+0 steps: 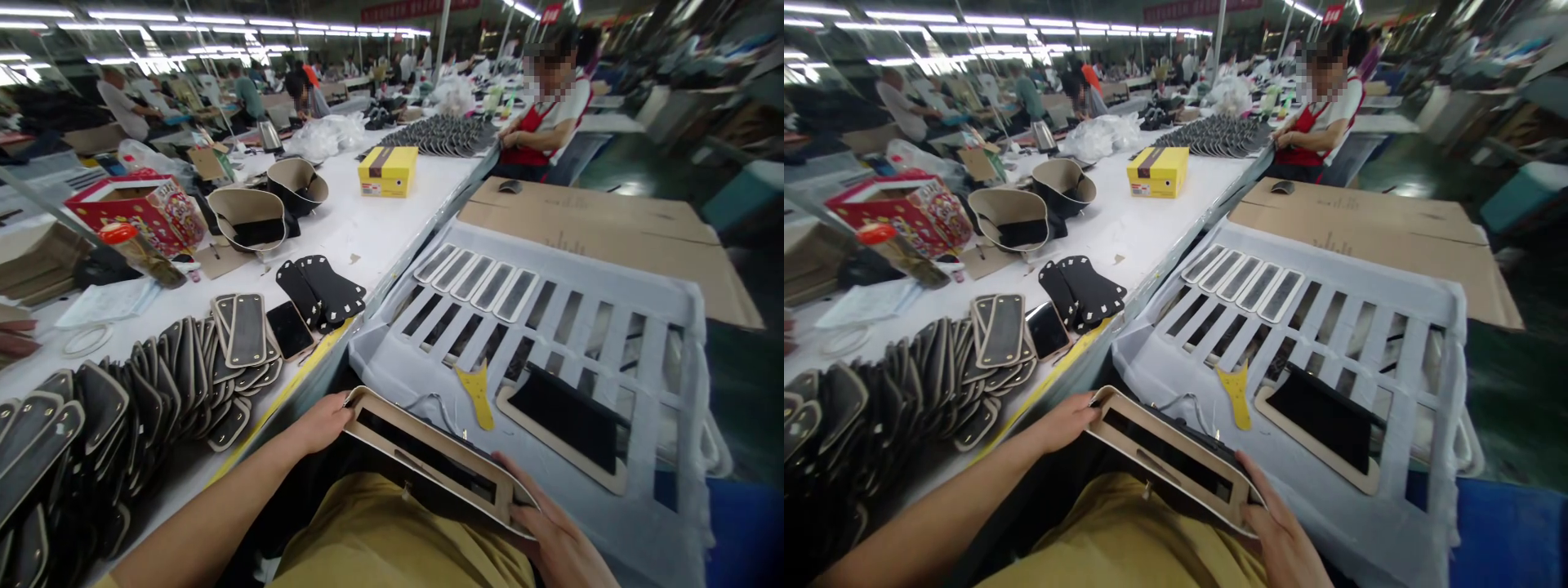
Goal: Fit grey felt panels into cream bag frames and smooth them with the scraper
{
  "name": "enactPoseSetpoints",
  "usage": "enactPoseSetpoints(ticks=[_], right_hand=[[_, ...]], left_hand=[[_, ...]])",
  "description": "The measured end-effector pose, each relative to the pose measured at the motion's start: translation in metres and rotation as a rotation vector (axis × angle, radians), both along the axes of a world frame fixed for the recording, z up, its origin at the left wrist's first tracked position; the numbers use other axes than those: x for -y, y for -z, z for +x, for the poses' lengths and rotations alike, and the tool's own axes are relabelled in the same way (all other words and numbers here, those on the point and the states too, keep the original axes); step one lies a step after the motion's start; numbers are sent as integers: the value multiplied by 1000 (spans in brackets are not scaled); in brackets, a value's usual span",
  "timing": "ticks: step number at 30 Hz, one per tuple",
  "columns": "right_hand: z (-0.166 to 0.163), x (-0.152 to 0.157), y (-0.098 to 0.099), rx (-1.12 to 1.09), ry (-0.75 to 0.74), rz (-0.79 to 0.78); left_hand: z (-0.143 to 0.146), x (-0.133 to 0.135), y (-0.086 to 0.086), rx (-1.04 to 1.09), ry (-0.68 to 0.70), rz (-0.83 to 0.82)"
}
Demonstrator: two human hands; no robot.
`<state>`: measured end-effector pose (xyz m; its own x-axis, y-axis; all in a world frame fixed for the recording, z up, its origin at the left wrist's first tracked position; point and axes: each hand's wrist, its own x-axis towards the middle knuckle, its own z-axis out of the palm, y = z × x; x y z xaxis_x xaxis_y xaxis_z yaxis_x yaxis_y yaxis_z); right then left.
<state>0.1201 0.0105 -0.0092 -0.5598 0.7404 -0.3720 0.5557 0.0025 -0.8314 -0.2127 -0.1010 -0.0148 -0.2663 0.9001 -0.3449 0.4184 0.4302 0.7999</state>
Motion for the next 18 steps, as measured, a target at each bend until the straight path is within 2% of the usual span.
enactPoseSetpoints(ticks=[3,5,8,13,18], right_hand=[[-6,2,-7,34,1,1],[-10,5,-8,21,33,-56],[-11,10,-3,-13,88,-142],[-8,15,9,-34,93,-156],[-14,17,2,-88,189,-290]], left_hand=[[0,3,1,-40,24,-6],[-1,5,4,-58,32,-19],[-2,6,7,-97,58,-61],[-2,6,6,-177,122,-124],[-1,8,8,-259,130,-151]])
